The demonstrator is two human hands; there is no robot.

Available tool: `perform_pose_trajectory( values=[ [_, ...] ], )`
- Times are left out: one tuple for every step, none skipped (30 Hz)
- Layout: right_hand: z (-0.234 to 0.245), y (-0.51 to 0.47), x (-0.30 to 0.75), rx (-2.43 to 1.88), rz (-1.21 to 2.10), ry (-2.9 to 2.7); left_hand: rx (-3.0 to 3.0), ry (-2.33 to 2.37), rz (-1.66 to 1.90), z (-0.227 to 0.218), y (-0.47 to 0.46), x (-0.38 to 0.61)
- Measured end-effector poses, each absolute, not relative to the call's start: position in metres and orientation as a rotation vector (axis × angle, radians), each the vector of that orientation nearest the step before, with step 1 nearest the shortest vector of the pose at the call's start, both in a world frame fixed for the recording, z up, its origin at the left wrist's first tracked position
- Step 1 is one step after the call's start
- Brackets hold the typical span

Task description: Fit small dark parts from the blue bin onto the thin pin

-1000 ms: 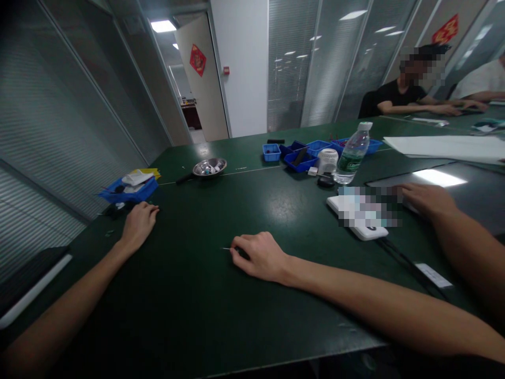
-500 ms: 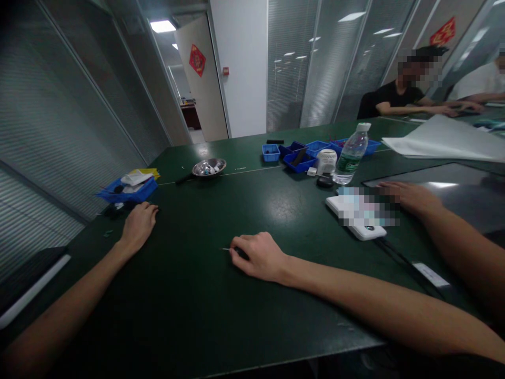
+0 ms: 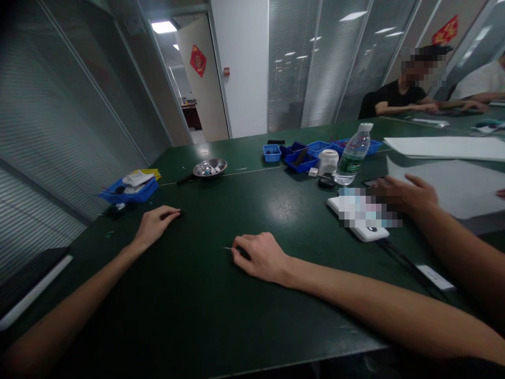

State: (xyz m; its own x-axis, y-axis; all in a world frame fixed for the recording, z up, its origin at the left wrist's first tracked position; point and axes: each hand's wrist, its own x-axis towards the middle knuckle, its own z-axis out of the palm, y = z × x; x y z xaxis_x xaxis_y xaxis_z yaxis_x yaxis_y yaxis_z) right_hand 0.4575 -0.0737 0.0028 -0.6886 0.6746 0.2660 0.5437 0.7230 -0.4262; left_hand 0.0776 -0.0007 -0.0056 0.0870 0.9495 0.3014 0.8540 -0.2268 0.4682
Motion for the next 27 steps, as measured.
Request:
perform_pose_trajectory(
  values=[
    [0.004, -0.074, 0.457, -0.95, 0.449, -2.516, 2.203, 1.714, 0.816, -0.003, -0.007, 0.094],
    [0.005, -0.074, 0.457, -0.961, 0.453, -2.509, 2.231, 1.587, 0.815, 0.0, -0.015, 0.112],
    [0.005, -0.075, 0.457, -0.97, 0.456, -2.505, 2.261, 1.456, 0.811, 0.002, -0.024, 0.129],
    [0.005, -0.075, 0.456, -0.977, 0.457, -2.502, 2.288, 1.33, 0.809, 0.003, -0.033, 0.145],
    [0.005, -0.075, 0.456, -0.985, 0.452, -2.496, 2.308, 1.215, 0.803, 0.003, -0.042, 0.158],
    [0.005, -0.075, 0.456, -0.992, 0.444, -2.492, 2.322, 1.111, 0.777, 0.003, -0.05, 0.17],
    [0.004, -0.075, 0.455, -0.997, 0.43, -2.488, 2.327, 1.025, 0.764, 0.003, -0.057, 0.179],
    [0.004, -0.075, 0.455, -1.001, 0.414, -2.487, 2.324, 0.963, 0.739, 0.002, -0.062, 0.185],
    [0.003, -0.075, 0.455, -1.006, 0.397, -2.488, 2.317, 0.923, 0.722, 0.001, -0.066, 0.189],
    [0.002, -0.075, 0.455, -1.009, 0.382, -2.495, 2.31, 0.902, 0.712, 0.0, -0.068, 0.191],
    [0.001, -0.075, 0.455, -1.01, 0.372, -2.509, 2.305, 0.896, 0.703, -0.001, -0.069, 0.191],
    [0.001, -0.074, 0.455, -1.011, 0.366, -2.525, 2.302, 0.903, 0.699, -0.002, -0.069, 0.191],
    [0.0, -0.074, 0.455, -1.011, 0.358, -2.539, 2.301, 0.916, 0.691, -0.002, -0.068, 0.19],
    [0.0, -0.074, 0.455, -1.011, 0.35, -2.552, 2.299, 0.932, 0.677, -0.003, -0.067, 0.189],
    [-0.001, -0.074, 0.455, -1.009, 0.341, -2.565, 2.294, 0.951, 0.664, -0.003, -0.066, 0.188],
    [-0.001, -0.074, 0.455, -1.007, 0.332, -2.576, 2.285, 0.971, 0.652, -0.003, -0.066, 0.188],
    [-0.002, -0.074, 0.455, -1.007, 0.323, -2.586, 2.275, 0.986, 0.644, -0.003, -0.066, 0.188],
    [-0.002, -0.074, 0.455, -1.007, 0.318, -2.595, 2.264, 0.996, 0.64, -0.003, -0.066, 0.188],
    [-0.002, -0.074, 0.455, -1.003, 0.315, -2.605, 2.254, 1.0, 0.636, -0.003, -0.067, 0.188],
    [-0.001, -0.074, 0.455, -0.998, 0.313, -2.612, 2.244, 1.002, 0.634, -0.002, -0.068, 0.189],
    [-0.001, -0.074, 0.454, -0.991, 0.313, -2.619, 2.231, 1.003, 0.631, -0.003, -0.069, 0.19],
    [0.0, -0.074, 0.454, -0.985, 0.309, -2.621, 2.217, 1.001, 0.628, -0.003, -0.07, 0.192],
    [0.0, -0.074, 0.453, -0.978, 0.308, -2.626, 2.202, 0.998, 0.628, -0.003, -0.071, 0.193],
    [0.001, -0.074, 0.452, -0.971, 0.308, -2.63, 2.188, 0.993, 0.629, -0.004, -0.072, 0.195],
    [0.001, -0.074, 0.452, -0.963, 0.31, -2.635, 2.179, 0.987, 0.63, -0.004, -0.072, 0.197],
    [0.002, -0.074, 0.451, -0.956, 0.314, -2.64, 2.174, 0.982, 0.627, -0.005, -0.073, 0.198],
    [0.002, -0.074, 0.451, -0.948, 0.322, -2.648, 2.175, 0.98, 0.621, -0.006, -0.074, 0.199]
  ],
)
